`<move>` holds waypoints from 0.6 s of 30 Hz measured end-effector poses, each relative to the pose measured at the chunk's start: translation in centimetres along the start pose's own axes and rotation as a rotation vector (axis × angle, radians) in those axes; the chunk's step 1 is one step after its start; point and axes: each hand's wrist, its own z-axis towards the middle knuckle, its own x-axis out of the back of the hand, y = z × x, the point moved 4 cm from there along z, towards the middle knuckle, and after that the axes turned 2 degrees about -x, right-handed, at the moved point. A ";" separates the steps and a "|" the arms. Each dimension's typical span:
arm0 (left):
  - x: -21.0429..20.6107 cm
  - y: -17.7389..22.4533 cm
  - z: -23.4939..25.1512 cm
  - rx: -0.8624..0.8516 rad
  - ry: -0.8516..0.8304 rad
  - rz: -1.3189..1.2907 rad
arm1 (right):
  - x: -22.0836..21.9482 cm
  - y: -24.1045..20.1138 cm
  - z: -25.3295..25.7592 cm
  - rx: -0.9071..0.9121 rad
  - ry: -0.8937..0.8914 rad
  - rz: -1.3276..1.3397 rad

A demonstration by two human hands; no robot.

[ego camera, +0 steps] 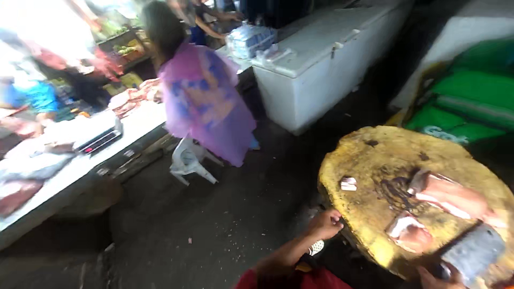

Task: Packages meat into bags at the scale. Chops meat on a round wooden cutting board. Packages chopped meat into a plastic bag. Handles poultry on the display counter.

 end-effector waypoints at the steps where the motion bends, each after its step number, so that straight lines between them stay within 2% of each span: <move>1: 0.0 1.5 1.7 -0.026 -0.031 0.076 | 0.4 -0.1 0.0 -0.056 -0.011 0.056; 3: 0.0 4.4 5.3 -0.085 -0.085 0.247 | 1.5 -0.4 -0.4 -0.193 0.043 0.204; 5: -0.4 5.4 9.0 -0.137 -0.088 0.376 | 2.8 -0.9 -1.3 -0.280 0.104 0.335; 10: -1.5 4.1 16.7 -0.279 -0.001 0.599 | 4.0 -2.7 -7.1 -0.161 0.168 0.723; 13: -0.8 3.0 18.5 -0.322 0.002 0.636 | 3.5 -5.4 -12.0 -0.056 0.087 0.893; 15: 0.3 2.2 19.0 -0.365 -0.011 0.625 | 1.9 -6.7 -13.5 -0.037 0.042 0.840; 18: 2.0 1.4 20.2 -0.406 -0.021 0.638 | -2.4 -5.6 -13.5 -0.044 -0.065 0.615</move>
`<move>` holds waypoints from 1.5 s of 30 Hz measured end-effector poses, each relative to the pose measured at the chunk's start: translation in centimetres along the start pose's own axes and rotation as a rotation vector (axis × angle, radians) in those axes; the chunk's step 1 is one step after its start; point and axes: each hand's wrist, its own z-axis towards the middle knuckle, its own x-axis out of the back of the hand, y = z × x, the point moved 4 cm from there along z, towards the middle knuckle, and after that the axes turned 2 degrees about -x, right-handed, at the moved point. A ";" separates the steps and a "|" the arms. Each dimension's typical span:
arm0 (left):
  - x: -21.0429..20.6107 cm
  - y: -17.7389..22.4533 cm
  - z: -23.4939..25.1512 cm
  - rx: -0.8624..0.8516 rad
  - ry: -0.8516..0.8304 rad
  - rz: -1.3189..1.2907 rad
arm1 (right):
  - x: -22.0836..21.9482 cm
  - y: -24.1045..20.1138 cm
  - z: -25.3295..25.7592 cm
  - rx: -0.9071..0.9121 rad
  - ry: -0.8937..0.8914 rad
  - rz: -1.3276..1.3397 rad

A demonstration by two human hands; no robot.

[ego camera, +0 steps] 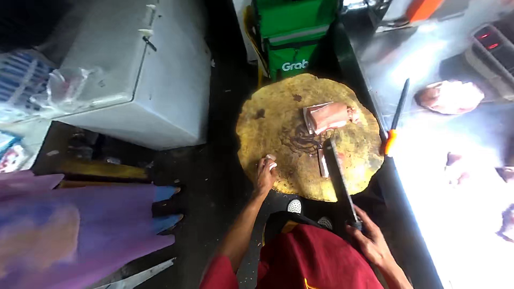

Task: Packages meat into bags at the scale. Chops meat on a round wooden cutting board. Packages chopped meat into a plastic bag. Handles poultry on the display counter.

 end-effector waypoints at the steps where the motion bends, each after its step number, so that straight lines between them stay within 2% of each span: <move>1: 0.5 -0.6 0.3 0.012 0.015 -0.004 | -1.0 1.6 0.5 -0.068 -0.056 -0.037; 3: 1.9 -1.4 1.0 0.112 0.048 -0.082 | -2.8 4.7 1.2 -0.242 -0.127 -0.032; 5: 3.0 -2.2 1.5 0.264 0.066 -0.308 | -3.7 6.0 1.4 -0.336 -0.082 -0.070; 7: 3.3 -3.4 1.2 0.405 0.082 -0.532 | -4.0 5.1 1.2 -0.336 -0.033 -0.182; 9: 3.3 -4.4 0.2 0.462 0.095 -0.575 | -4.2 3.5 1.4 -0.280 -0.035 -0.283; 13: 3.6 -4.7 -1.5 0.420 0.155 -0.463 | -6.2 -1.4 2.9 -0.067 -0.103 -0.348; 15: 3.8 -4.7 -1.8 0.426 0.185 -0.474 | -8.1 -4.4 4.1 0.091 -0.126 -0.301; 17: 3.9 -4.8 -2.0 0.417 0.210 -0.438 | -10.4 -6.4 5.5 0.172 -0.202 -0.258; 19: 3.9 -5.0 -2.0 0.405 0.205 -0.395 | -13.0 -6.3 7.0 0.127 -0.302 -0.297; 23: 3.6 -5.5 -2.1 0.435 0.219 -0.496 | -16.2 -2.5 9.3 -0.113 -0.506 -0.460; 25: 3.5 -5.9 -2.3 0.447 0.236 -0.626 | -15.6 -2.0 9.1 -0.178 -0.500 -0.415; 27: 3.5 -5.6 -2.7 0.423 0.195 -0.862 | -14.1 -1.7 8.0 -0.236 -0.448 -0.305; 29: 3.4 -4.2 -2.8 0.329 0.113 -1.111 | -12.6 -1.2 6.8 -0.231 -0.375 -0.303; 30: 3.3 -3.5 -2.8 0.259 0.067 -1.143 | -12.0 -0.9 6.3 -0.208 -0.346 -0.320; 31: 2.9 -3.0 -2.6 0.185 0.029 -1.078 | -11.6 -0.5 5.7 -0.189 -0.338 -0.334; 33: 1.6 -2.8 -2.1 0.097 -0.023 -0.704 | -11.2 0.3 4.7 -0.163 -0.385 -0.352; 34: 1.0 -2.9 -2.0 0.075 -0.011 -0.502 | -11.1 0.6 4.3 -0.155 -0.421 -0.356; 36: 0.3 -2.7 -2.0 0.084 0.063 -0.323 | -11.1 1.0 4.0 -0.140 -0.453 -0.368; 40: 0.2 -2.1 -3.4 0.161 0.205 -0.395 | -11.1 0.8 3.6 -0.141 -0.395 -0.426; 45: 0.2 -1.9 -4.1 0.236 0.200 -0.434 | -11.4 -1.3 3.6 -0.032 -0.321 -0.448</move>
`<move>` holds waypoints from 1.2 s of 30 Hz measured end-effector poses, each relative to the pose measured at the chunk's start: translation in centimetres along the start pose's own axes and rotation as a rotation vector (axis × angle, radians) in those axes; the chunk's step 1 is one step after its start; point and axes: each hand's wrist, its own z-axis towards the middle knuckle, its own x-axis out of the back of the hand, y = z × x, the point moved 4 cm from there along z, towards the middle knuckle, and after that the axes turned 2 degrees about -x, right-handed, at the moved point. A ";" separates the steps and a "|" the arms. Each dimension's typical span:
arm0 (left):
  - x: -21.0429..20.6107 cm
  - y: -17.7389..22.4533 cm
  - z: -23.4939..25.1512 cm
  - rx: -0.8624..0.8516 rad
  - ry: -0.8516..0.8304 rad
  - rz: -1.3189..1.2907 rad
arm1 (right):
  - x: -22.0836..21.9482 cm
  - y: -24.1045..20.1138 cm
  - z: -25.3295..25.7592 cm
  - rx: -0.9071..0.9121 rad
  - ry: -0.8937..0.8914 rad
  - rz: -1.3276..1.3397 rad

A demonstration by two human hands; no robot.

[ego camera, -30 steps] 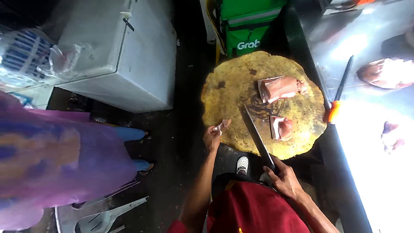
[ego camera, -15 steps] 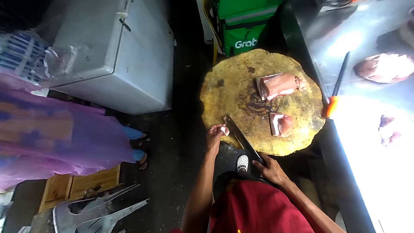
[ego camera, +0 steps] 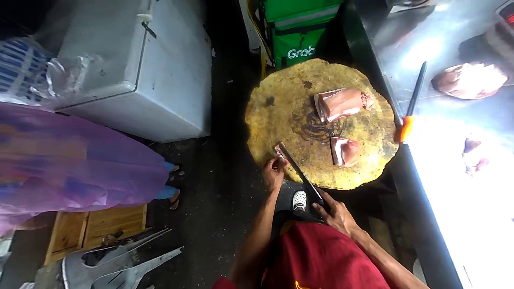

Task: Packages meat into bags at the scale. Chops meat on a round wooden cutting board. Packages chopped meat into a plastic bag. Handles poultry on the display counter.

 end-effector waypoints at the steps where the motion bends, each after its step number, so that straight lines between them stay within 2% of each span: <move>1: 0.0 0.1 -0.1 -0.005 0.003 0.005 | 0.5 -0.9 -0.1 0.040 0.027 0.010; 6: -0.4 0.2 -0.3 -0.168 0.037 0.058 | 3.8 -7.3 -1.3 0.343 0.268 0.123; 9: -0.3 -0.3 -0.5 -0.138 0.075 0.020 | 5.4 -10.5 -2.5 0.596 0.397 0.236; 12: 0.2 -0.4 -0.8 -0.090 0.087 -0.015 | 4.2 -10.1 -2.1 0.723 0.479 0.257; 14: 0.5 -0.6 -0.9 -0.083 0.084 -0.008 | 1.7 -7.2 -0.9 0.580 0.438 0.131; 15: 0.5 -0.6 -0.9 -0.073 0.076 0.002 | 0.2 -5.4 -0.1 0.398 0.331 0.030; 17: 0.6 -0.5 -1.0 -0.062 0.083 0.021 | -2.6 -2.3 2.1 -0.023 -0.016 -0.096; 18: 0.6 -0.4 -1.1 -0.041 0.079 0.026 | -3.4 -1.6 2.7 -0.123 -0.095 -0.130; 20: 0.3 0.2 -1.2 -0.002 0.042 0.027 | -3.4 -1.9 3.3 -0.169 -0.132 -0.148; 22: -0.2 0.0 -1.6 0.008 0.016 0.031 | -2.8 -2.1 3.2 -0.176 -0.150 -0.006; 26: -0.5 0.0 -1.4 0.086 0.080 0.003 | -0.3 -2.7 2.5 -0.302 -0.305 0.859; 28: -0.2 0.3 -1.4 0.128 0.081 0.013 | 0.9 -2.7 1.5 -0.206 -0.270 0.830; 30: -0.3 0.6 -1.5 0.121 0.071 0.041 | 1.7 -1.9 0.3 -0.079 -0.092 0.556; 32: -0.8 1.2 -1.5 0.091 0.049 0.065 | 1.6 -0.2 -0.8 -0.026 0.107 0.231; 34: -1.7 1.7 -1.5 0.047 0.007 0.109 | 0.2 2.6 -1.3 -0.085 0.215 0.031; 36: -2.9 2.3 -1.3 0.001 -0.026 0.168 | -1.3 5.2 -1.6 -0.171 0.252 0.006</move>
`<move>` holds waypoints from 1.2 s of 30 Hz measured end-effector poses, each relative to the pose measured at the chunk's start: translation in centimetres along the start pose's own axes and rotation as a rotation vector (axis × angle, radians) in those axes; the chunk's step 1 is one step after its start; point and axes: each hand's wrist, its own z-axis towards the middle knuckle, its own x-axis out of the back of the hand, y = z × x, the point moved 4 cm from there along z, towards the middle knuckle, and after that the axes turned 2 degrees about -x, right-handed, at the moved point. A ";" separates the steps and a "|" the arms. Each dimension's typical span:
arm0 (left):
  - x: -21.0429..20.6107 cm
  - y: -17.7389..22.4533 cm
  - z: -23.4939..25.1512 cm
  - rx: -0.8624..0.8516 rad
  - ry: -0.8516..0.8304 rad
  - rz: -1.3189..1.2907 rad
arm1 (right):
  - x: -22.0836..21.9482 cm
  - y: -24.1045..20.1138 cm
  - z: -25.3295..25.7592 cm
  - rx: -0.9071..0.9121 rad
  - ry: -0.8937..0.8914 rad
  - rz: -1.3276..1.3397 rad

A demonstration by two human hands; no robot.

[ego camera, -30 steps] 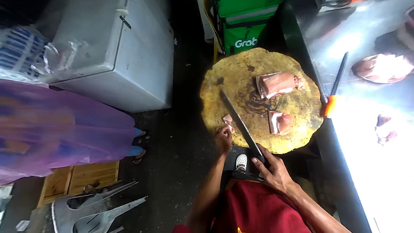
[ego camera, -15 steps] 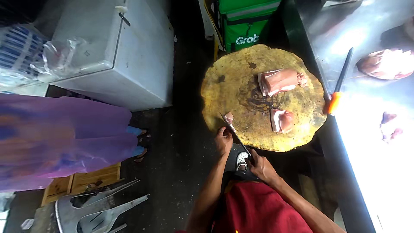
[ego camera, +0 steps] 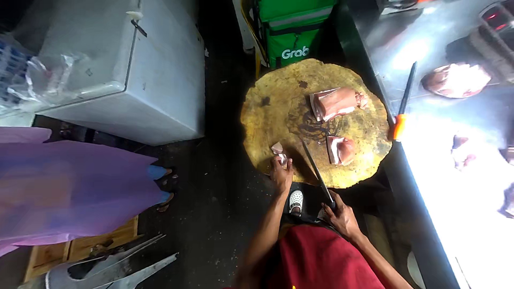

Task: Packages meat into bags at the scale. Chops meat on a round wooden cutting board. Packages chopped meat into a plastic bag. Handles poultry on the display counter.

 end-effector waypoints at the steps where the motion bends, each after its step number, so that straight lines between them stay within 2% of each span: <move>1: -0.6 0.5 0.2 -0.015 -0.006 0.023 | -0.4 0.7 0.0 -0.019 0.008 0.020; 5: -2.3 1.7 1.6 -0.050 -0.048 0.061 | -1.0 1.5 0.0 -0.043 -0.011 0.058; 8: -2.4 2.6 2.3 -0.056 -0.094 -0.027 | -0.9 2.1 -0.7 -0.066 0.034 0.092; 10: -1.8 3.9 2.6 -0.046 -0.172 -0.133 | -0.1 1.7 -0.8 -0.058 0.095 0.138; 12: -1.8 4.6 2.1 -0.114 -0.289 -0.195 | 0.8 1.3 -1.2 -0.055 0.125 0.177; 14: -3.1 3.8 1.4 -0.214 -0.373 -0.130 | 2.3 0.6 -1.6 -0.049 0.119 0.200; 16: -4.2 2.7 0.7 -0.319 -0.342 -0.020 | 4.4 -0.8 -1.9 0.002 0.108 0.200; 19: -4.9 2.0 -0.2 -0.312 -0.276 -0.005 | 7.3 -4.1 -2.9 0.211 0.186 0.227; 21: -5.5 1.4 -0.6 -0.354 -0.172 -0.077 | 8.0 -5.7 -3.5 0.368 0.266 0.260; 23: -5.4 1.4 -0.8 -0.409 -0.091 -0.104 | 7.3 -5.8 -3.6 0.440 0.303 0.260; 25: -4.9 1.7 -1.1 -0.352 -0.137 -0.051 | 5.1 -4.0 -2.9 0.348 0.234 0.175; 28: -4.4 2.2 -1.4 -0.225 -0.201 -0.014 | 2.4 -0.5 -0.8 -0.039 -0.147 -0.003; 29: -4.4 2.2 -1.4 -0.230 -0.180 -0.007 | 2.3 -0.2 -0.4 -0.086 -0.190 -0.014; 32: -4.2 2.0 -1.7 -0.253 -0.163 -0.025 | 4.0 -1.5 -1.2 -0.040 -0.105 0.028; 36: -4.3 1.4 -2.2 -0.285 -0.161 -0.012 | 6.3 -4.4 -3.0 0.229 0.164 0.163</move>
